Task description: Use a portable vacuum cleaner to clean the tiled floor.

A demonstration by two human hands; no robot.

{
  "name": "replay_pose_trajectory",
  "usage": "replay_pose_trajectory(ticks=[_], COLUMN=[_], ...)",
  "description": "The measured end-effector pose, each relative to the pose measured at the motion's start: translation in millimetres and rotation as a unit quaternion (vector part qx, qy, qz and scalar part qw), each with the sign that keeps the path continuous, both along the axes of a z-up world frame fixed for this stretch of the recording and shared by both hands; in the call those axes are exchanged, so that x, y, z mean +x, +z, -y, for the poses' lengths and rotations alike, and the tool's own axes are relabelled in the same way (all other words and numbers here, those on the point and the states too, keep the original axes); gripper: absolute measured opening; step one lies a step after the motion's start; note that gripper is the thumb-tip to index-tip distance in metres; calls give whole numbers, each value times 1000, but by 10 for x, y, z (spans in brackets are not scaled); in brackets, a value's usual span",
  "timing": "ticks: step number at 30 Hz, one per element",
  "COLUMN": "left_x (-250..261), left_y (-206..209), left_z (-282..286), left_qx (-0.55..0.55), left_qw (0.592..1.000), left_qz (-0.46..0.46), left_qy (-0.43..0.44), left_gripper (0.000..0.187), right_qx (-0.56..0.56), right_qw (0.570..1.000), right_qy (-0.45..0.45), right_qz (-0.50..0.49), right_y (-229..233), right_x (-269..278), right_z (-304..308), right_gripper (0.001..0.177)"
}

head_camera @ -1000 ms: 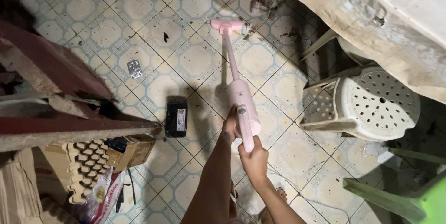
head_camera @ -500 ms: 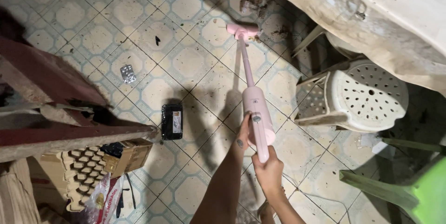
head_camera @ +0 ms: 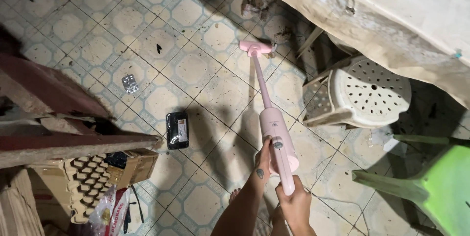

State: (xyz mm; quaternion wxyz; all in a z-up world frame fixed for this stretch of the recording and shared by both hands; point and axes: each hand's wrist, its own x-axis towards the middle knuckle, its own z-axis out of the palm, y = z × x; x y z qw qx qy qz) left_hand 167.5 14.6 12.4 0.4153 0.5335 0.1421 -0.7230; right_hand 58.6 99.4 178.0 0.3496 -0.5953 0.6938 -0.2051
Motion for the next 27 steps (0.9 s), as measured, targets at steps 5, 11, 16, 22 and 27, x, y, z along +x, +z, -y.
replay_pose_trajectory(ticks=[5, 11, 16, 22, 27], left_x=[-193, -355, -466, -431, -274], left_y=[-321, -245, -148, -26, -568], left_z=[-261, -527, -740, -876, -721], left_qx=[-48, -68, -27, -29, -59], left_qw=[997, 993, 996, 990, 980], left_qz=[-37, -46, -50, -61, -51], left_qy=[57, 82, 76, 124, 182], left_gripper=[82, 78, 80, 79, 83], right_qx=[48, 13, -27, 8, 5], right_qw=[999, 1000, 999, 999, 997], right_qy=[-19, -1, 5, 30, 79], right_qz=[9, 8, 18, 15, 18], right_y=[76, -32, -73, -72, -87], right_x=[-85, -301, -447, -483, -287], right_z=[-188, -465, -652, -673, -473], right_gripper=[23, 24, 42, 50, 31])
